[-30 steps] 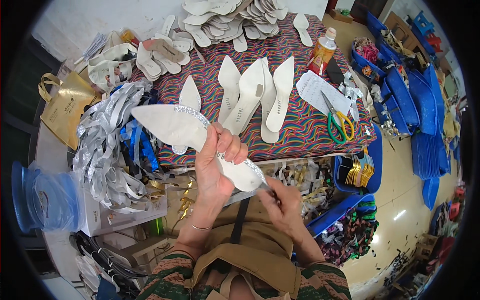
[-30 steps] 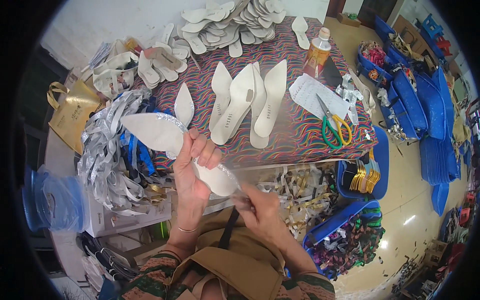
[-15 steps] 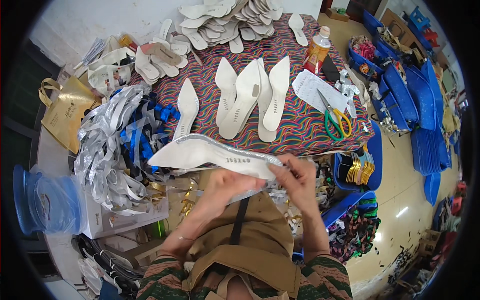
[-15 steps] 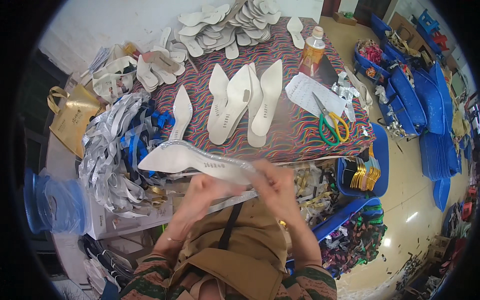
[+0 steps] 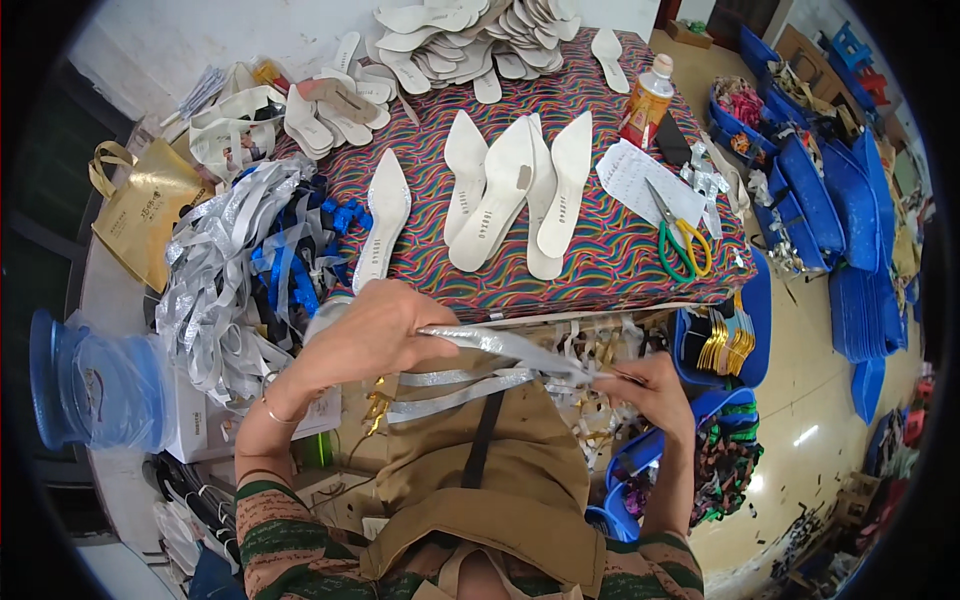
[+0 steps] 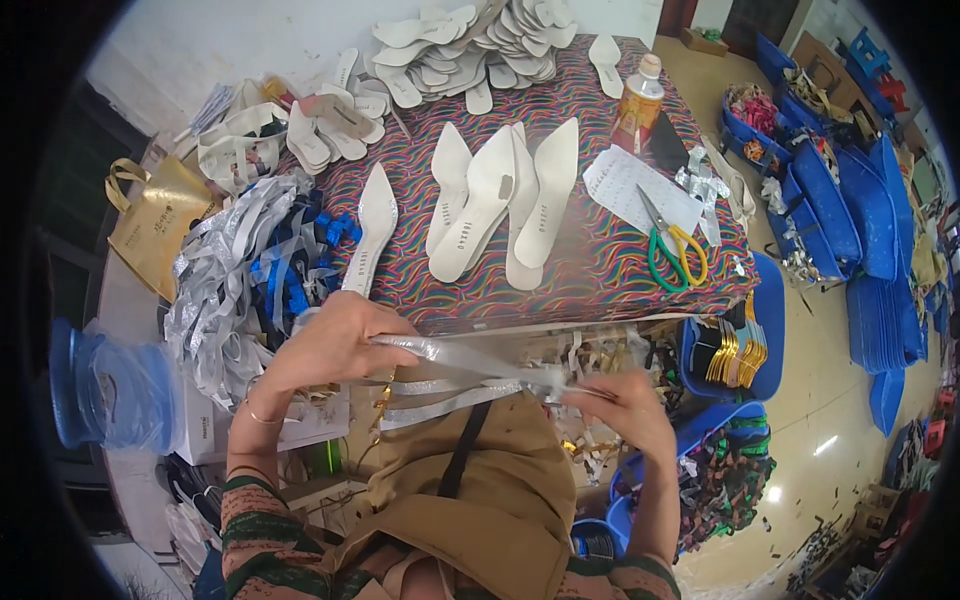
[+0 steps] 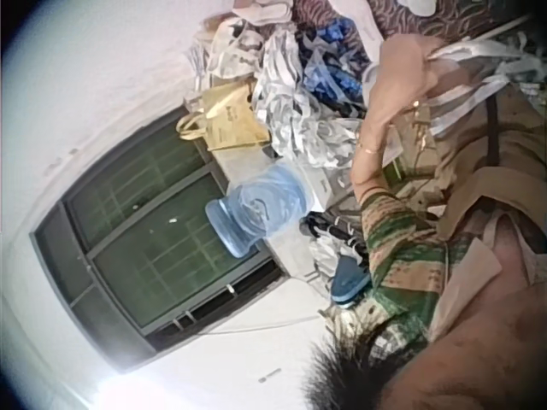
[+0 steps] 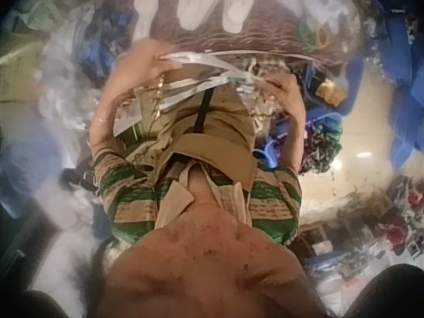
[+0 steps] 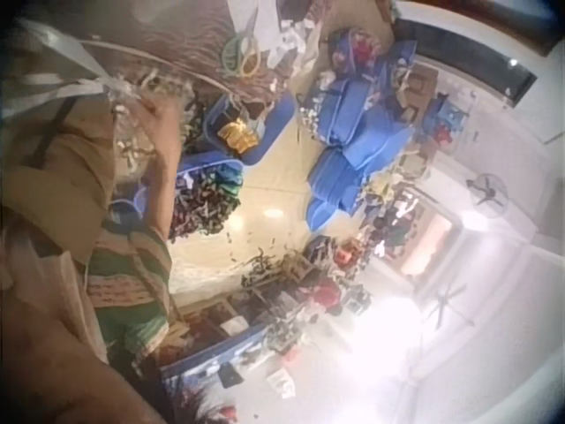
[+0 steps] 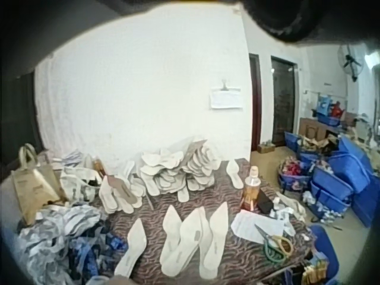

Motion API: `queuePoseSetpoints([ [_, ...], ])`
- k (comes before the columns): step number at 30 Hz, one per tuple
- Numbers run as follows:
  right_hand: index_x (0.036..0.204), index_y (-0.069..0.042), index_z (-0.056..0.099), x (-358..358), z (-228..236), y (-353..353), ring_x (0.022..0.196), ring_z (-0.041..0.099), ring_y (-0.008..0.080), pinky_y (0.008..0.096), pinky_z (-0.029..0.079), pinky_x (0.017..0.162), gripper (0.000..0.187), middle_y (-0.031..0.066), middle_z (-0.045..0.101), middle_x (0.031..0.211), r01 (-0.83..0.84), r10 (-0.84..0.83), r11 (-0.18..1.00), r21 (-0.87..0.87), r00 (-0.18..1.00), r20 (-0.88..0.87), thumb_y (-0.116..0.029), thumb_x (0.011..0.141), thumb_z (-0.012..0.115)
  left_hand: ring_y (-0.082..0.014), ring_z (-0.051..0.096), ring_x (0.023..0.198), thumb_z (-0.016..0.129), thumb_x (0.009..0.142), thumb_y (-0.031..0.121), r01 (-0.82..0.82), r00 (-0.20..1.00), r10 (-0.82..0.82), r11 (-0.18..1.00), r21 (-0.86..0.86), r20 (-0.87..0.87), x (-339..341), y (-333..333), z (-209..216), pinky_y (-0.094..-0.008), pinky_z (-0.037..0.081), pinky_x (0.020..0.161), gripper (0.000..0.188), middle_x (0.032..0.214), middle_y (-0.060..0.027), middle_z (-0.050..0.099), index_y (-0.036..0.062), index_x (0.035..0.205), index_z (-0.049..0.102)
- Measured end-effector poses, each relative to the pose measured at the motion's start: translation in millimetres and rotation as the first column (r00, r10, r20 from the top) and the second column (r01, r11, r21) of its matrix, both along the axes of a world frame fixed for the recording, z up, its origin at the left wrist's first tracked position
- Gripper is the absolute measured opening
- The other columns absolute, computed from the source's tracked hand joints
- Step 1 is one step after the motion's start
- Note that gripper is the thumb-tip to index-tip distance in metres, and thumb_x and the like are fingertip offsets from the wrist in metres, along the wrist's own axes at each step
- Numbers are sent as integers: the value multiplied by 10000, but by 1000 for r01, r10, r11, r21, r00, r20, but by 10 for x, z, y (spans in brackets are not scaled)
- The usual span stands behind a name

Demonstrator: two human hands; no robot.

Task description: The person applies a silver glittery ribbon to the edges of white shoe insoles. They pick up an insole, wrap the ribbon around its perimeter, and trim the excess with scissors. The person repeats this process for several insoles, placing the finished ones on the table.

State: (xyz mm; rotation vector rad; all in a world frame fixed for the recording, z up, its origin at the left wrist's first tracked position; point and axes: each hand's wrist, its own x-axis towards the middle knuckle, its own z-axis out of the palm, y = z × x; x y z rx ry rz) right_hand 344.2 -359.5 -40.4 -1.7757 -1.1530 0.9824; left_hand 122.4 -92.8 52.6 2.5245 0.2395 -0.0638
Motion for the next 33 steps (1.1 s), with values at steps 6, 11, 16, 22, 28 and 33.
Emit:
queuePoseSetpoints([
  [6,1021,14,695,-123,125,387,738,614,97,253,479,677,208,72,700,863,214,-167,899,383,974,-152,-92,841,685,-306,612,779,708,702,98,79,995,-64,970,229,-73,92,-220,277,-404,464,692,289,797,-87,612,83,989,673],
  [11,934,26,697,-236,272,853,733,602,71,227,468,668,157,42,684,834,-50,228,944,326,813,-535,-90,829,710,-315,613,788,691,693,77,71,991,-36,956,284,-127,143,-306,515,-418,465,698,276,811,-98,616,71,966,655],
  [16,801,-19,636,139,459,676,674,517,14,208,412,582,126,-36,593,739,-86,167,971,221,911,-377,-91,826,737,-293,635,713,710,783,146,8,998,-1,994,112,-69,-13,-228,252,-370,486,639,212,793,-115,650,40,964,678],
  [22,842,-18,611,90,525,516,665,528,22,205,414,570,119,-32,593,734,75,19,976,206,906,-424,-59,826,722,-83,590,681,704,863,174,-206,976,132,826,-525,-175,-52,-335,38,-253,475,620,209,724,-54,646,-17,949,694],
  [28,851,-23,644,-261,345,513,646,558,39,201,433,567,107,-6,626,737,443,-183,834,330,786,-590,-1,795,732,-169,634,676,631,850,45,-253,923,359,302,-919,-136,-31,-513,-112,-301,505,645,259,781,-127,675,-88,1072,649],
  [33,874,-4,663,-783,90,599,653,556,36,196,446,588,75,13,651,761,572,-237,782,247,639,-732,8,816,708,-174,657,789,591,926,113,-133,853,522,206,-969,-6,144,-571,-208,-294,522,734,351,965,-125,681,-58,1232,567],
])
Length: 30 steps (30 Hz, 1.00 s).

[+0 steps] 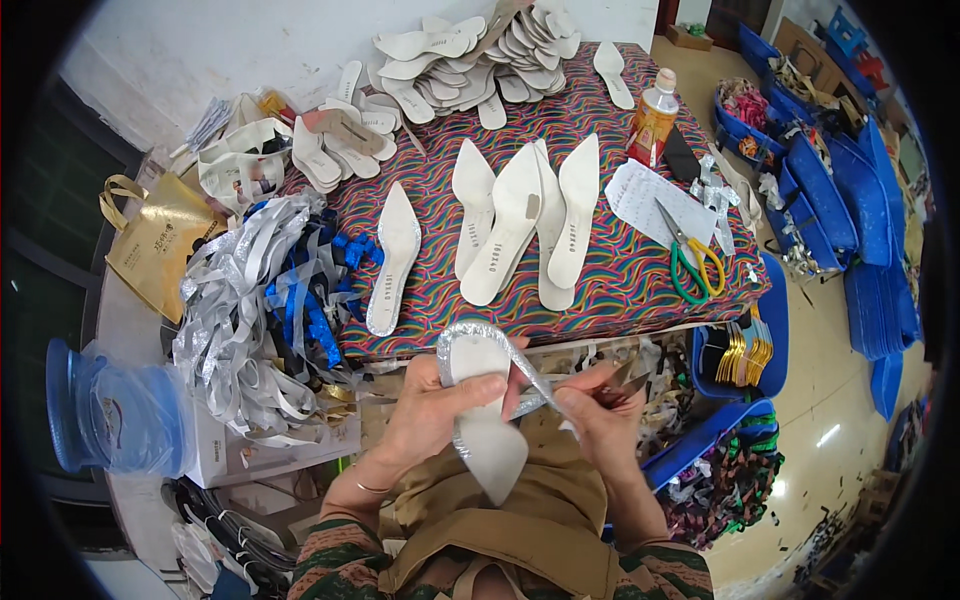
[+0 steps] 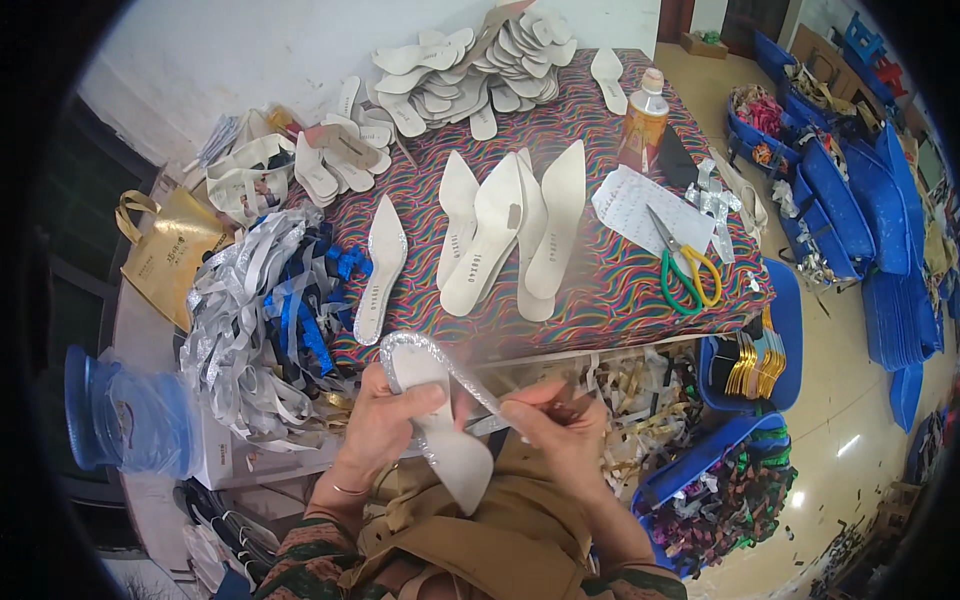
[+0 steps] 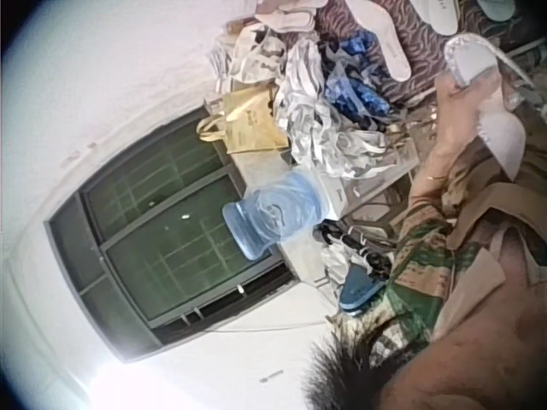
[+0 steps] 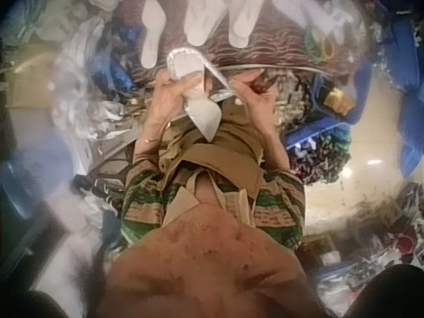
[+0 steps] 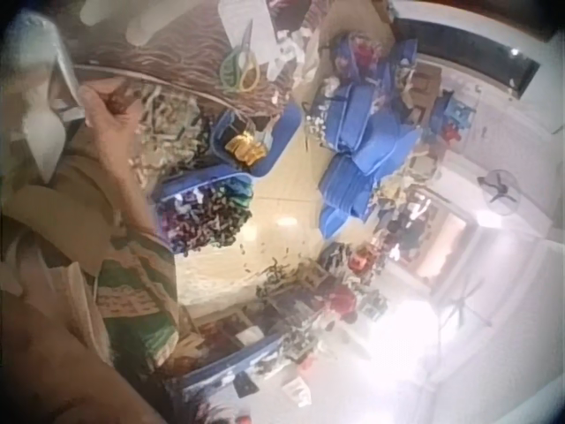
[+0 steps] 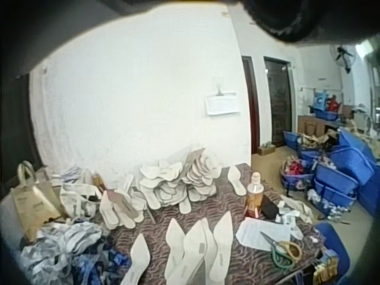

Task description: The person applies a silver glittery ribbon to the edges of white shoe insoles. They pick up an insole, wrap the ribbon around its perimeter, and trim the excess with scissors. The person repeats this process for several insoles, placing the finished ones on the table.

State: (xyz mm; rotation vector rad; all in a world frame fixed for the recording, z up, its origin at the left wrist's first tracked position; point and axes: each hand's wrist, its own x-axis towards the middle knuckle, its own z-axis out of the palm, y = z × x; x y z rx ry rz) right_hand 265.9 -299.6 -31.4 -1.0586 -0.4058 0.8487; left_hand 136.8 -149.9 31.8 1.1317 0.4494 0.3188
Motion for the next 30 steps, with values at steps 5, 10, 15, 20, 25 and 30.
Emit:
queuePoseSetpoints([
  [5,887,3,669,-212,126,281,635,545,45,202,424,556,66,18,657,771,-93,95,995,37,993,-64,17,829,697,-278,683,932,528,971,165,-76,992,92,981,-180,85,101,-6,23,-378,551,845,375,1083,-218,660,-54,1276,519],
  [10,904,13,694,-119,-93,191,717,563,36,214,460,633,73,24,678,794,-265,271,962,-60,947,172,-46,861,696,-277,693,819,498,993,197,-139,990,141,981,-134,7,33,77,-26,-370,564,754,318,927,-179,681,-54,1171,575],
  [15,858,14,693,-142,-45,145,655,543,38,201,430,577,58,9,663,759,-260,278,960,-99,919,281,-23,827,725,-216,655,726,494,998,203,-76,979,122,962,-263,163,16,113,-162,-344,536,667,284,865,-140,655,-40,1106,594],
  [20,773,3,647,-72,-94,201,611,501,20,190,402,536,70,-21,624,699,-258,275,961,-103,820,503,13,796,712,-220,657,823,526,970,143,22,946,96,934,-357,309,16,98,-206,-341,536,752,268,956,-144,651,-43,1156,577],
  [25,741,-9,615,-36,-30,418,605,471,15,191,394,534,94,-37,596,677,-105,94,994,-15,810,579,24,770,698,-249,607,1114,563,915,46,-64,978,101,978,-201,183,47,-84,-182,-364,507,922,305,1137,-172,637,-52,1204,570],
  [30,906,5,650,-40,72,549,643,445,14,190,367,562,126,-22,599,764,-267,239,964,-2,862,447,43,787,659,-270,589,1151,565,894,6,-183,964,211,967,-177,159,-84,-48,-277,-390,516,930,220,1103,-206,653,-70,1094,621],
])
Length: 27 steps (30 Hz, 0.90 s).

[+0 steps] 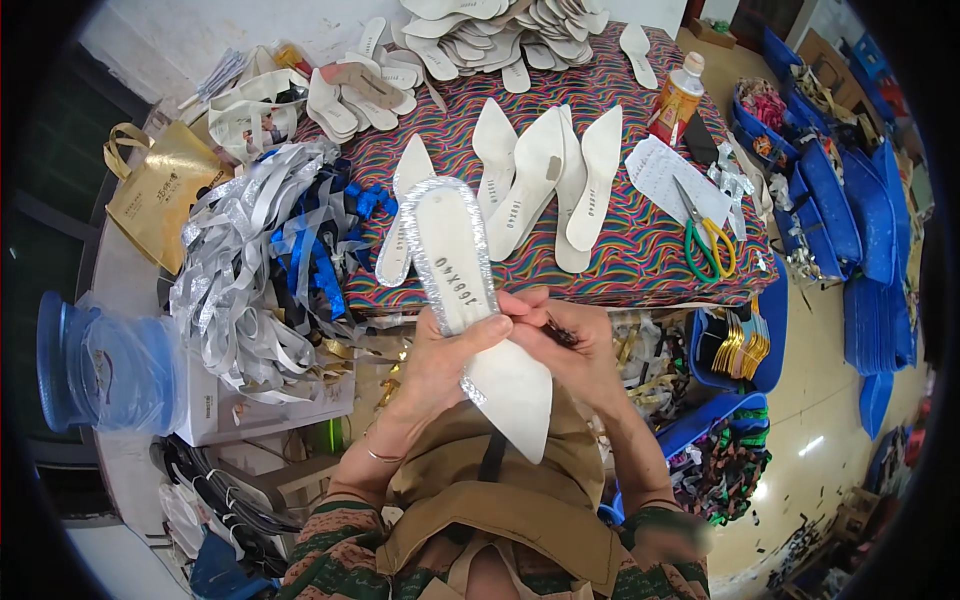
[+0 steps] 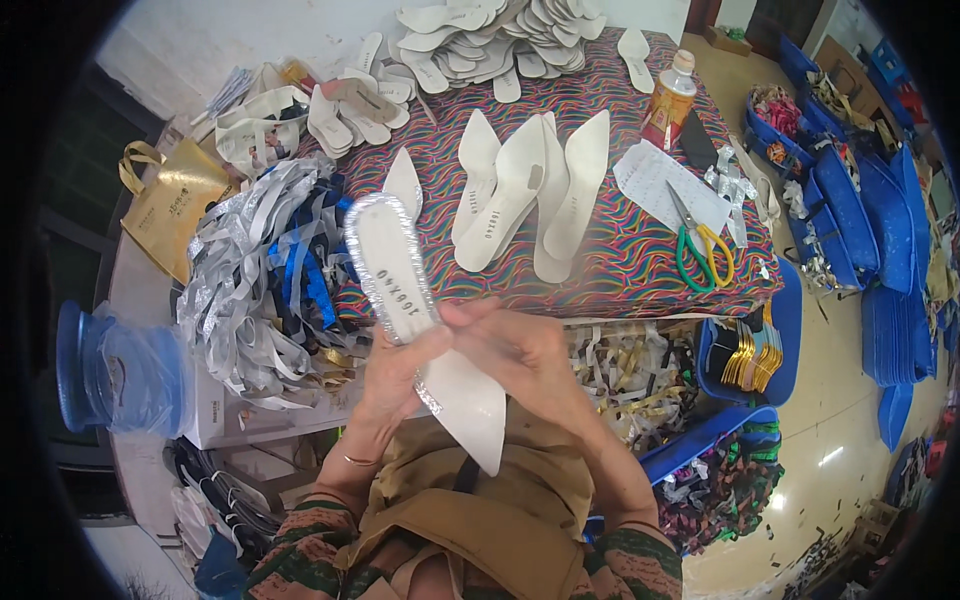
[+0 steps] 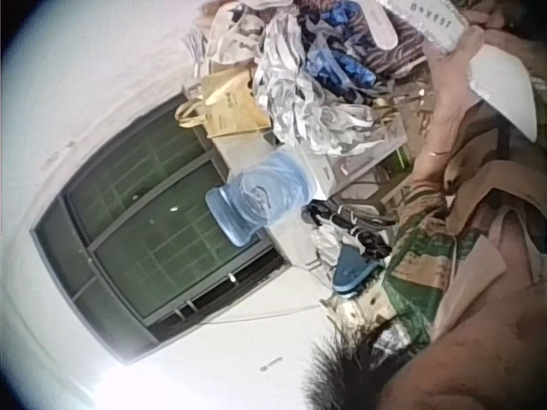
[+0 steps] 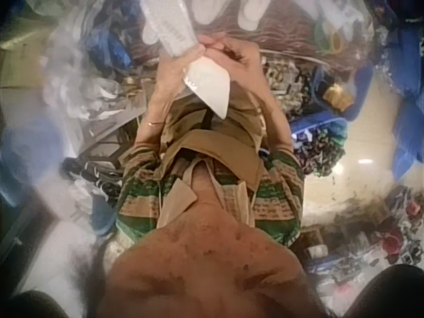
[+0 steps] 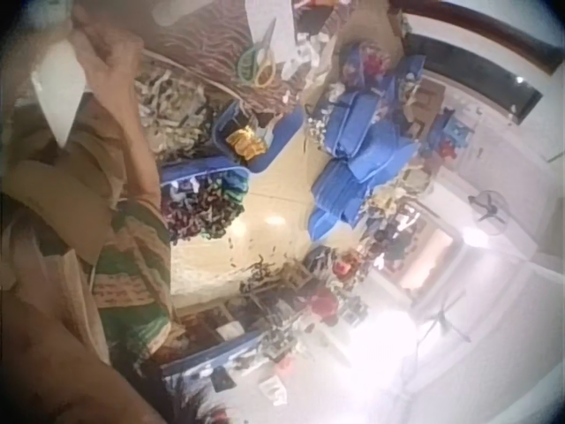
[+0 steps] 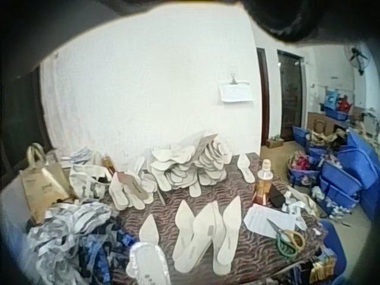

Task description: The person applies a silver glittery ribbon to the edges of white shoe insoles. They pick up an insole, wrap the ribbon around its perimeter, and trim the excess with scissors. The person repeats this process for several insoles, placing the finished ones on the table.

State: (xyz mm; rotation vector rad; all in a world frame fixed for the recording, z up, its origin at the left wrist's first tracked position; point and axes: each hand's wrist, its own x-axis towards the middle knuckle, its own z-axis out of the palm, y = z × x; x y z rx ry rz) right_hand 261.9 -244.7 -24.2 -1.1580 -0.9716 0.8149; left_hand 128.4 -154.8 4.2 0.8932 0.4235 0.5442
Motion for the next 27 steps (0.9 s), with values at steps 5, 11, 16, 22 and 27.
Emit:
queuePoseSetpoints([
  [5,1175,-35,614,168,221,-129,620,517,53,243,412,537,439,37,668,966,-162,181,983,-86,933,311,72,749,614,-265,697,866,581,885,5,-141,990,142,985,103,-2,-203,145,142,-376,593,757,190,987,-205,681,-78,1053,617],
  [11,1034,-54,647,-22,57,-199,609,601,181,293,427,513,315,66,637,853,-39,27,999,-1,679,734,51,739,626,-268,696,777,587,896,51,-224,974,225,938,265,25,-353,293,288,-394,591,724,153,832,-178,677,-67,990,614],
  [16,1022,-7,661,-50,335,-125,681,651,191,298,472,583,237,82,683,784,-428,449,891,-153,880,154,-24,785,662,-295,664,747,581,917,89,-336,936,305,924,183,177,-679,544,430,-477,576,722,125,738,-131,622,-19,981,584],
  [22,1030,25,684,-273,-84,478,643,609,89,227,456,574,202,66,693,740,-614,519,789,18,651,-553,-105,881,648,-271,623,752,582,931,115,-507,857,504,862,0,106,-1207,697,421,-511,565,739,104,744,-88,579,31,990,562],
  [27,1159,36,578,-964,-590,770,897,587,100,230,460,782,332,76,634,1010,16,-10,992,-123,999,47,-209,936,573,-218,580,803,605,933,149,-646,763,646,761,-56,-22,-1545,695,48,-349,536,708,114,778,-36,553,70,1002,560],
])
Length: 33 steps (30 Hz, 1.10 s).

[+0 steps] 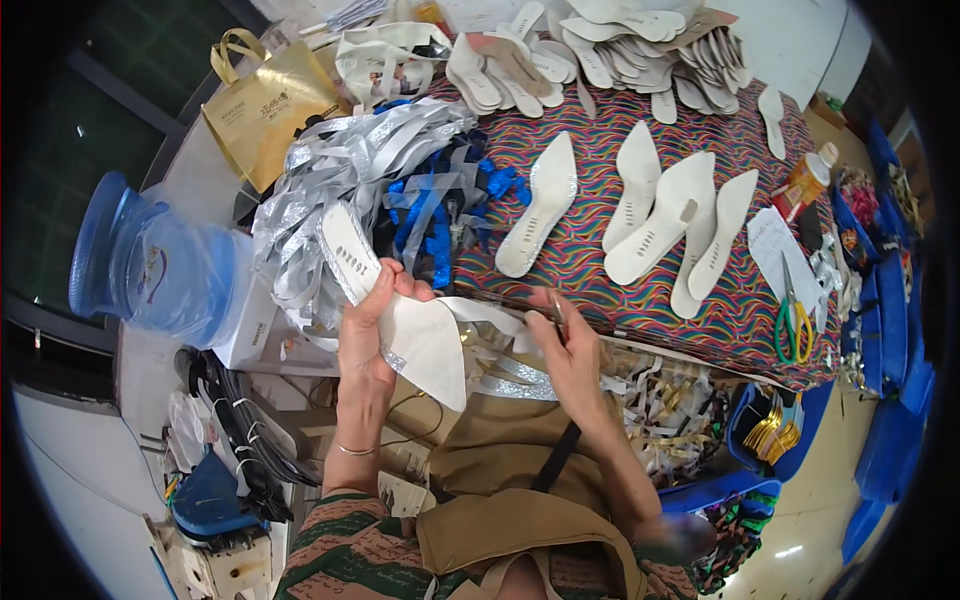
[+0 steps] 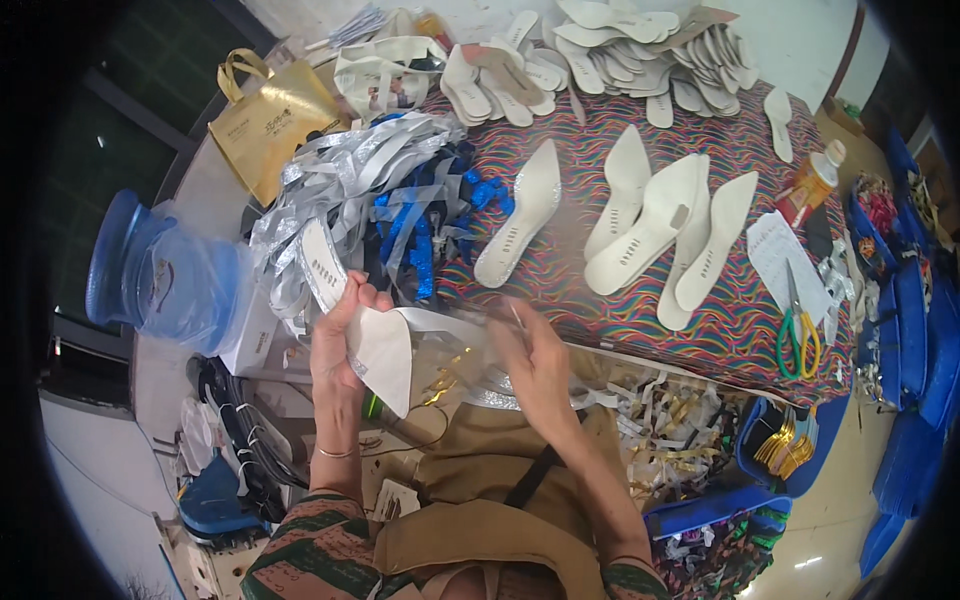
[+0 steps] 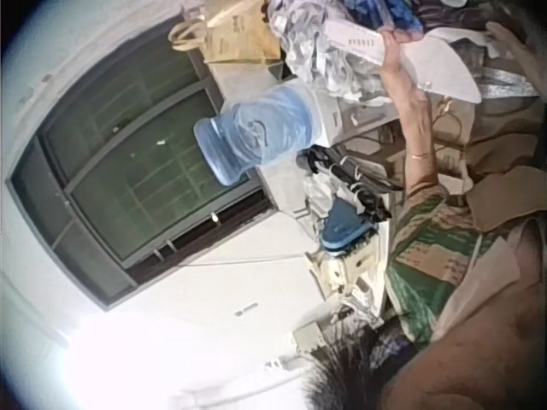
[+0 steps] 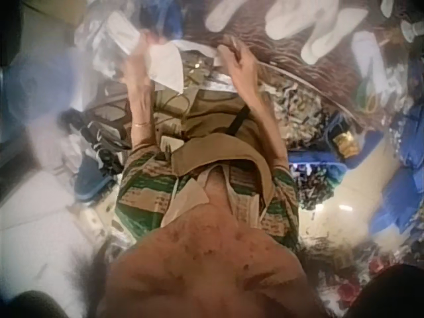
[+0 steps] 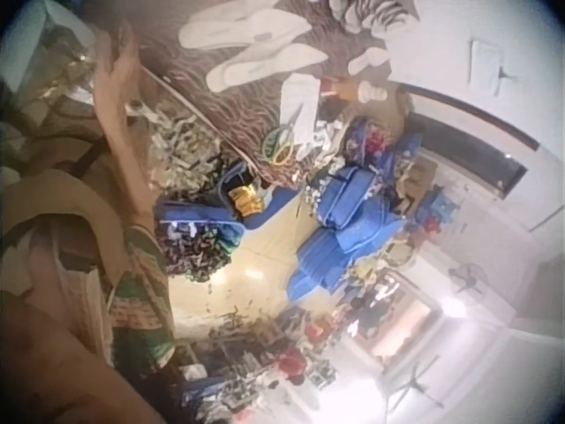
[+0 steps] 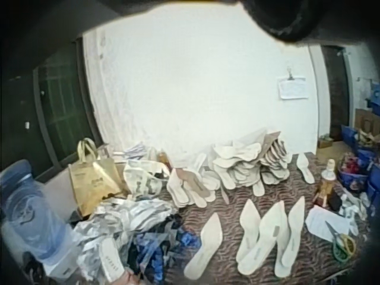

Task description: The person applies a silver glittery ribbon to the edges of white shoe insoles. They pick up an insole, wrap the ribbon around its perimeter, and trim the excess with scissors. The person repeats this process for several insoles, placing the finished ones on the table.

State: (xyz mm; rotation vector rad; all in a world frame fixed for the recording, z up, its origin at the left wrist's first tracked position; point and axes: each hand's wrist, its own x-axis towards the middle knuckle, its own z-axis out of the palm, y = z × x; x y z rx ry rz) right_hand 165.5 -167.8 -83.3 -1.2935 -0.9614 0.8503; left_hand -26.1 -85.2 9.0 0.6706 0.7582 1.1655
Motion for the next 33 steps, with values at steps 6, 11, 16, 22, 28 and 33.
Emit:
queuePoseSetpoints([
  [6,1124,-54,500,-360,113,-389,515,300,37,203,249,473,329,-8,501,739,-380,226,921,-88,704,-674,-348,1024,389,-236,620,822,630,915,152,-167,986,167,986,-27,11,-95,-158,-301,-377,535,765,161,795,-51,582,42,1003,553],
  [11,1048,-82,516,-629,43,-454,504,318,48,218,256,457,287,-19,495,718,-435,168,900,9,327,-930,-349,1029,412,-227,615,830,613,927,155,-196,980,197,980,-42,27,34,-297,-424,-374,531,766,156,808,-50,575,40,1007,543],
  [16,1071,-70,527,-664,209,-289,655,468,57,228,378,577,238,-17,540,822,-311,77,948,-69,435,-897,-288,1023,446,-223,611,832,577,949,146,-205,979,204,978,-33,-12,135,-437,-434,-374,531,764,124,815,-50,564,41,1003,539],
  [22,1200,4,537,-759,-11,-326,991,586,79,241,469,834,272,32,597,1119,-138,77,990,13,474,-877,-161,988,488,-228,612,835,566,953,132,-201,980,201,978,-52,-3,212,-503,-456,-387,533,773,112,818,-60,566,37,1008,540],
  [28,1000,-23,590,-310,-4,-230,645,412,4,187,324,564,173,-51,491,726,-177,85,983,-47,666,-741,-190,965,564,-262,661,828,588,936,116,-160,986,158,986,-39,-52,281,-523,-425,-402,562,765,149,828,-99,618,16,1041,554],
  [33,885,5,612,119,296,-191,541,440,74,225,332,506,51,4,526,653,-235,230,972,26,966,119,-9,838,627,-279,685,808,586,924,82,-39,988,39,999,4,-149,431,-569,-292,-415,576,768,135,818,-126,646,-10,1023,572],
])
